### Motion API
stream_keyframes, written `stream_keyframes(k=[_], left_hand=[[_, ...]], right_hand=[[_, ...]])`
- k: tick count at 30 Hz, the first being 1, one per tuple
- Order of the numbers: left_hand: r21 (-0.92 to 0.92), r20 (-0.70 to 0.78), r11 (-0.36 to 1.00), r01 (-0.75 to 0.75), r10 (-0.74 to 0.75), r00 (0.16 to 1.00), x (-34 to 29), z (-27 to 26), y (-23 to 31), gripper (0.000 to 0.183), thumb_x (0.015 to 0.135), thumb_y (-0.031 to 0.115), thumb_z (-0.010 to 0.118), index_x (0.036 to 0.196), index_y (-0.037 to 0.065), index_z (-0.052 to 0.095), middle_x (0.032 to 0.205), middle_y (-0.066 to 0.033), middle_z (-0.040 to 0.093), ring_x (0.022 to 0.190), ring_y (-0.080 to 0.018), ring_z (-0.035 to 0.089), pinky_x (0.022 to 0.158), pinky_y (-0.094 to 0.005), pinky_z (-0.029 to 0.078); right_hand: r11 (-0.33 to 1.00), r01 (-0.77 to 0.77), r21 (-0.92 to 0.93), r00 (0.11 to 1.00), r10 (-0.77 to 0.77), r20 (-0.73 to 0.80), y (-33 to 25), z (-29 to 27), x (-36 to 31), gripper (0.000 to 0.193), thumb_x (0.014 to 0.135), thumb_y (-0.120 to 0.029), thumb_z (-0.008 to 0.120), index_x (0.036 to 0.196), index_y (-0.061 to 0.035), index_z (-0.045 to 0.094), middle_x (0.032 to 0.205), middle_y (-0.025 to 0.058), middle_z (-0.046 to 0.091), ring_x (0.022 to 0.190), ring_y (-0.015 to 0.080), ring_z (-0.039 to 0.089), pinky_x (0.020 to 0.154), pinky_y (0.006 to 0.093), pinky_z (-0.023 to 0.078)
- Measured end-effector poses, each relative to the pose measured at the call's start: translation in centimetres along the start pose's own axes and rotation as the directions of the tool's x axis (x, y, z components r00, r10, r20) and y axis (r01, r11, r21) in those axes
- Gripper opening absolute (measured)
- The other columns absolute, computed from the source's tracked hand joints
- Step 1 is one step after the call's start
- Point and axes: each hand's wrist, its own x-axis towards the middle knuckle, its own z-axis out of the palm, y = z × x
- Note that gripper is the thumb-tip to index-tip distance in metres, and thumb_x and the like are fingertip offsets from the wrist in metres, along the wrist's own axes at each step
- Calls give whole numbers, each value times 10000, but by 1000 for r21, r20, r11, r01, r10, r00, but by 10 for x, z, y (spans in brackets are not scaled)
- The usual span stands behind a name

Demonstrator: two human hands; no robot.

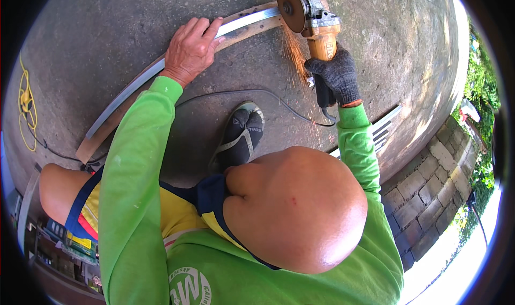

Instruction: Cutting metal strips with an angle grinder.

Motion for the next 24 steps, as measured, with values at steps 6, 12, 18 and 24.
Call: stream_keyframes(k=[6, 12, 18, 24], left_hand=[[-30, -23, 1000, -10, 9, 1000, 1, 2, -1, 448, 885, 196, 710, 1297, 41, 627, 904, -82, 525, 872, -262, 565, 787, -384, 509], [-26, -11, 1000, -8, 8, 1000, 0, 1, -2, 445, 896, 196, 702, 1300, 28, 621, 906, -85, 530, 871, -262, 563, 788, -381, 512], [-38, -22, 999, -20, 20, 1000, 0, 2, -1, 442, 898, 195, 701, 1295, 19, 621, 902, -85, 537, 867, -261, 559, 787, -376, 513], [-41, -16, 999, -10, 9, 1000, 1, 1, -1, 437, 891, 181, 704, 1288, 16, 626, 899, -84, 545, 864, -259, 560, 786, -376, 514]], right_hand=[[996, 22, -87, 999, -24, -26, 6, 1, 4, 602, 644, -336, 868, 1100, -4, 656, 839, 154, 740, 733, 252, 738, 683, 371, 591], [999, 32, 5, 999, -32, -13, 5, 2, 0, 598, 644, -322, 864, 1107, -6, 656, 854, 155, 744, 748, 273, 738, 711, 383, 588], [987, 49, -154, 997, -57, -49, 8, 1, -1, 628, 636, -334, 861, 1130, -11, 650, 916, 180, 741, 836, 291, 736, 764, 398, 576], [998, 19, -60, 1000, -19, -1, 7, 0, -2, 666, 626, -384, 854, 1136, -8, 648, 946, 196, 738, 873, 344, 729, 797, 420, 570]])
